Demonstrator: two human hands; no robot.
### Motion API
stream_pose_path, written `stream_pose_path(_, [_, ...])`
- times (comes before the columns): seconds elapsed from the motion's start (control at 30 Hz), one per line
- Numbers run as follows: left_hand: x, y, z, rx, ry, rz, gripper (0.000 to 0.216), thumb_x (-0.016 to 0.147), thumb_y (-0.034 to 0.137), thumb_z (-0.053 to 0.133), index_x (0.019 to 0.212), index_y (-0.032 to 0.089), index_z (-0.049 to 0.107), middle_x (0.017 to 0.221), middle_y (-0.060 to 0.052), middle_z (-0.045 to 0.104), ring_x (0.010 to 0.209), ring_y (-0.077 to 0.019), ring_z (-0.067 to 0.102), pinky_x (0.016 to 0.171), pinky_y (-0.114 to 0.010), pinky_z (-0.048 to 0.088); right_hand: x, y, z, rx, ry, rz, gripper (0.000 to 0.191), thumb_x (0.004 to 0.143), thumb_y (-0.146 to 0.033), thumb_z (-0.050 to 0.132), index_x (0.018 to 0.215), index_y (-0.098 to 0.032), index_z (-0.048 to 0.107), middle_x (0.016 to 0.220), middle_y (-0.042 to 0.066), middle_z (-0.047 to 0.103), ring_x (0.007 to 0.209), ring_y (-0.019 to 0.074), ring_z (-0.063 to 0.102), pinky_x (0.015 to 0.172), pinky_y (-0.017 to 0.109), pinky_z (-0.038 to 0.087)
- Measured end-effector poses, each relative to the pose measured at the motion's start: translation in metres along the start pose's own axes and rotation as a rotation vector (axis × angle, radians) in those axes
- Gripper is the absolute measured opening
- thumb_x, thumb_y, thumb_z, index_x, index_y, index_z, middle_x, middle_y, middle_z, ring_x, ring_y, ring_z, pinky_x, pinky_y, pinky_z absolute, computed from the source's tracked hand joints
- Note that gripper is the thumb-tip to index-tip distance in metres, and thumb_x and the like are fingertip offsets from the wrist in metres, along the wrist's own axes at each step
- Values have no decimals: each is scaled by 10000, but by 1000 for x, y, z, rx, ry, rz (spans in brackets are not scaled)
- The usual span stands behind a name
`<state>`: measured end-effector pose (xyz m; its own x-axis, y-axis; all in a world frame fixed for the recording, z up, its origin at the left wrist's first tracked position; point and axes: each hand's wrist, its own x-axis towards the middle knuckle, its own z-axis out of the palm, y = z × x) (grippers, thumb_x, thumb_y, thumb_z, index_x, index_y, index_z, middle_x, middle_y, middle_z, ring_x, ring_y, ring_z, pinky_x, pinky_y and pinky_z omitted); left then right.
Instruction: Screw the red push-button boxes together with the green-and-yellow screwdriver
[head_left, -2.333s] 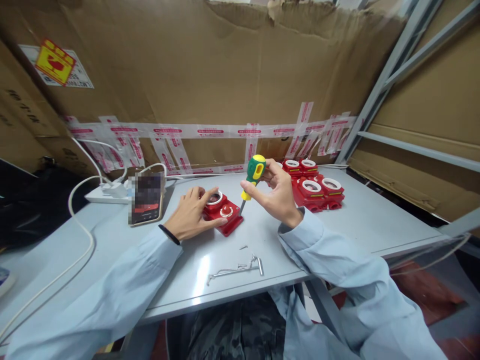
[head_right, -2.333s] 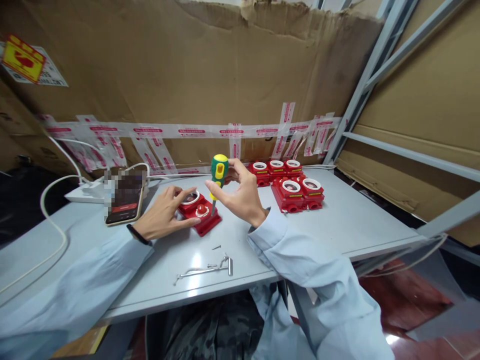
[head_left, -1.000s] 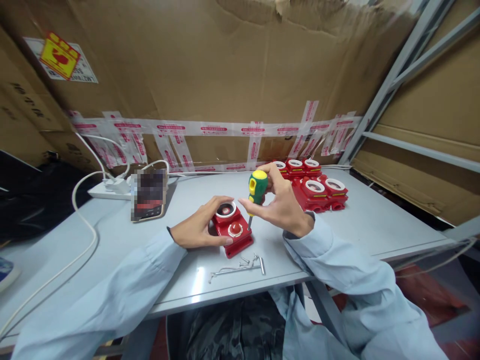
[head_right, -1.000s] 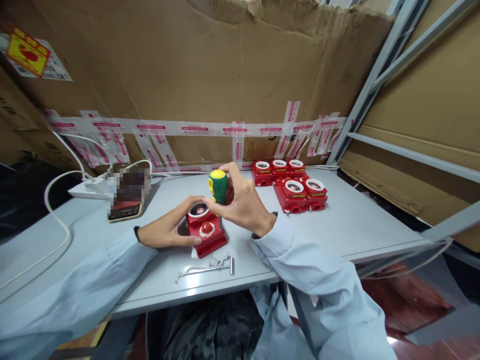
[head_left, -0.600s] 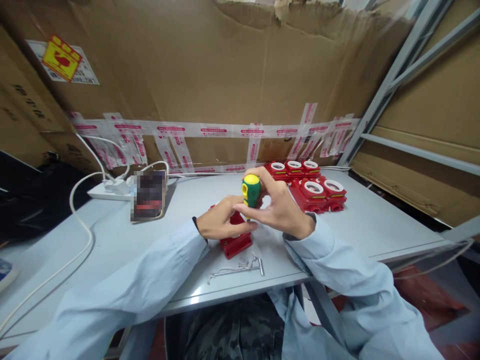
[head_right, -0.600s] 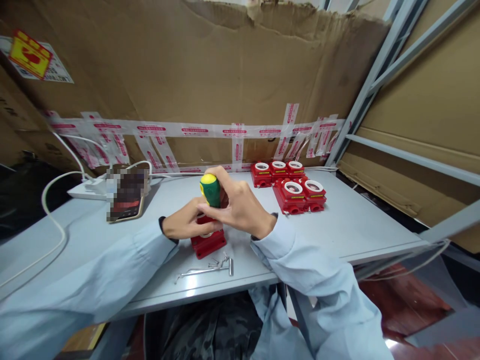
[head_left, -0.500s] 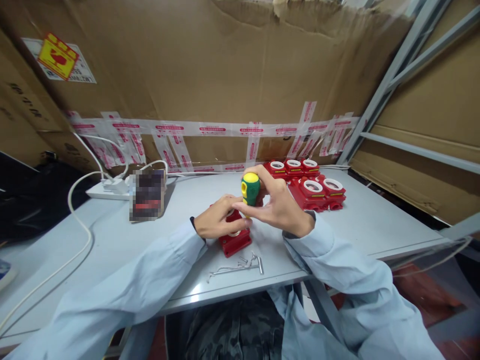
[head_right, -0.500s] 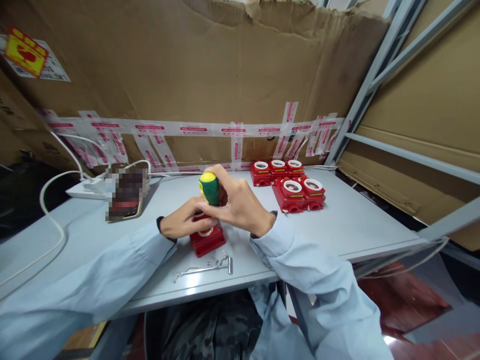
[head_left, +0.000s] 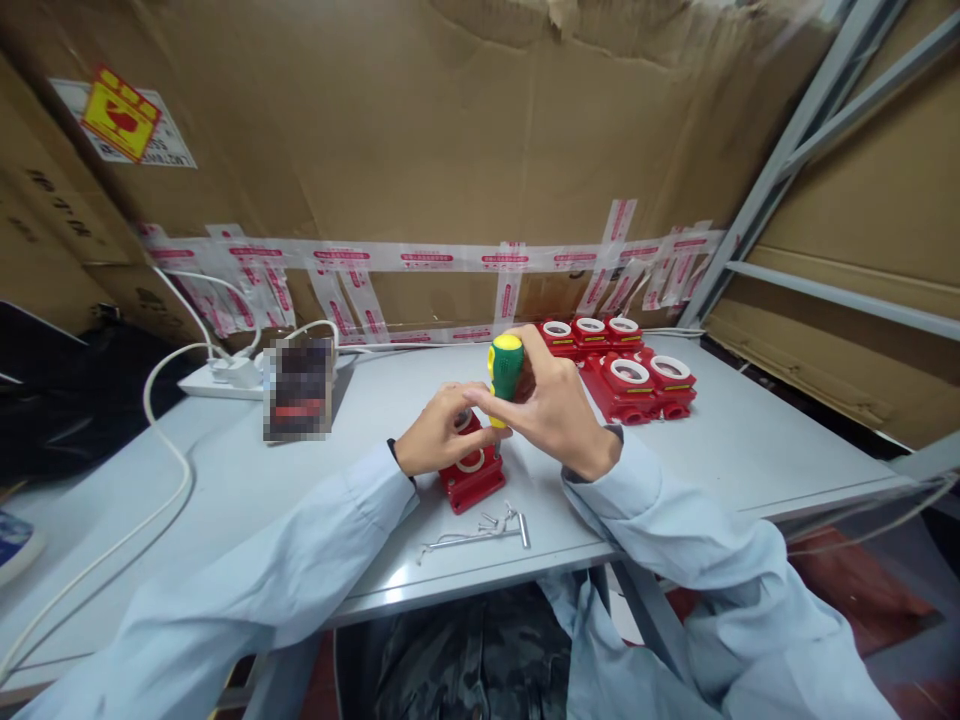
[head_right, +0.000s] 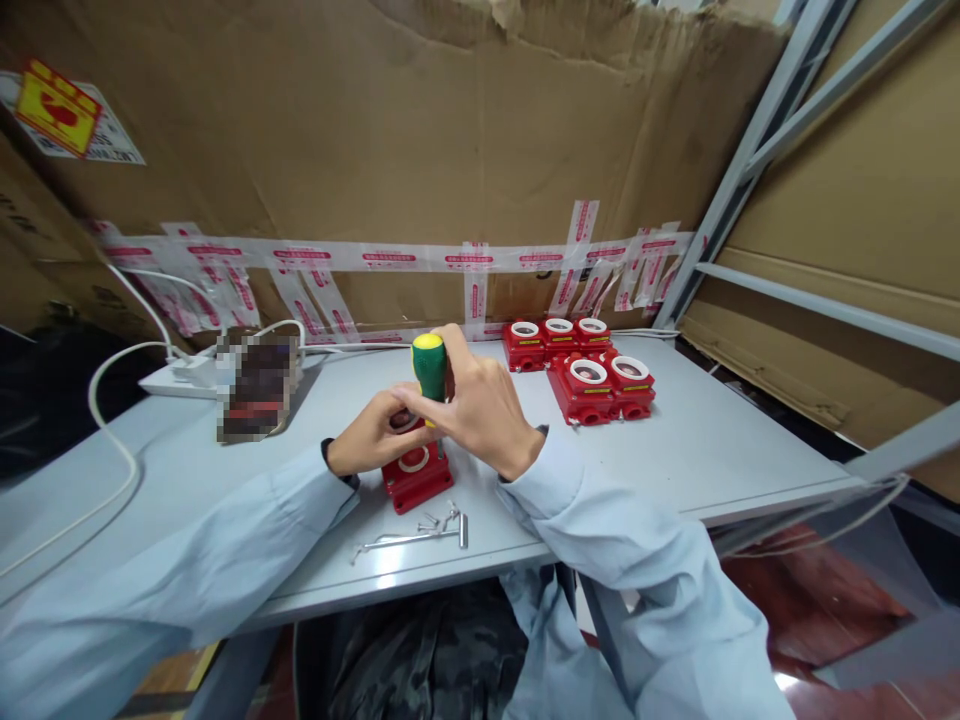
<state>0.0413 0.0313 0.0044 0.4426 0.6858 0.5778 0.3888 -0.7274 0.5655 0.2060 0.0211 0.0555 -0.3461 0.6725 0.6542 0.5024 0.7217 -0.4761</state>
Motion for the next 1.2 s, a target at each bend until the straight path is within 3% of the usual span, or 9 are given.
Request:
stream_pose_path(0.17, [3, 5, -6, -122, -52, 76, 278, 833, 372, 644, 717, 159, 509, 686, 26, 499, 630, -108, 439, 604, -229, 393, 0, -1, -3, 94, -68, -85, 379, 795, -315, 645, 1108, -178, 481, 800, -6, 568, 584, 106, 514, 576, 230, 416])
stream_pose_path(0.33, [5, 7, -8, -141, -85, 49, 353, 914, 443, 509, 698, 166, 476, 667, 13, 489, 651, -128, 444, 616, -246, 394, 5, 1, -4, 178, -124, -89, 458, 785, -338, 667, 1172, -169, 491, 862, 6, 596, 603, 101, 520, 580, 228, 424])
stream_pose_path(0.43, [5, 6, -8, -108, -65, 30, 369, 893, 488, 531, 719, 166, 481, 678, 11, 484, 648, -131, 440, 602, -249, 389, 6, 1, -6, 135, -130, -71, 520, 798, -393, 660, 1228, -169, 474, 840, -2, 606, 586, 100, 520, 571, 226, 412])
stream_pose_path(0.53, [5, 4, -7, -133, -52, 17, 373, 862, 512, 575, 763, 160, 502, 689, 23, 465, 614, -116, 419, 568, -237, 373, 7, -6, -9, -24, -80, -95, 532, 798, -488, 644, 1189, -150, 518, 813, 14, 626, 602, 116, 537, 585, 234, 394])
stream_pose_path(0.7, [3, 0, -8, -43, -123, 4, 378, 891, 506, 536, 825, 147, 634, 701, 5, 519, 596, -114, 412, 550, -238, 346, 20, -28, -18, -585, -52, -5, 528, 835, -651, 488, 786, -137, 600, 629, 74, 602, 588, 195, 561, 539, 278, 273])
stream_pose_path(0.8, [3, -2, -9, -9, -131, 19, 398, 917, 509, 492, 873, 152, 661, 726, -10, 569, 613, -125, 437, 574, -248, 368, 32, -35, -22, -661, -172, -55, 431, 902, -532, 469, 810, -134, 606, 674, 90, 627, 620, 200, 568, 549, 286, 243])
stream_pose_path(0.93, [5, -4, -13, -103, -148, 49, 428, 954, 516, 413, 996, 157, 643, 938, -64, 649, 870, -195, 563, 774, -301, 454, 41, -31, -30, -574, -314, -118, 358, 922, -464, 482, 869, -128, 593, 721, 68, 633, 638, 170, 539, 588, 283, 269])
stream_pose_path(1.03, [7, -5, -15, -170, -189, 23, 419, 945, 523, 434, 1011, 169, 647, 969, -72, 648, 980, -220, 565, 848, -321, 458, 44, -27, -38, -470, -397, -139, 308, 931, -421, 491, 868, -133, 577, 722, 44, 620, 611, 139, 499, 597, 273, 283])
stream_pose_path(1.2, [6, -6, -13, -251, -173, -117, 459, 822, 588, 590, 990, 161, 602, 903, -42, 601, 666, -127, 504, 569, -239, 433, 48, -35, -47, -355, -585, -289, 200, 921, -349, 530, 908, -152, 560, 776, 35, 612, 632, 135, 478, 615, 271, 291])
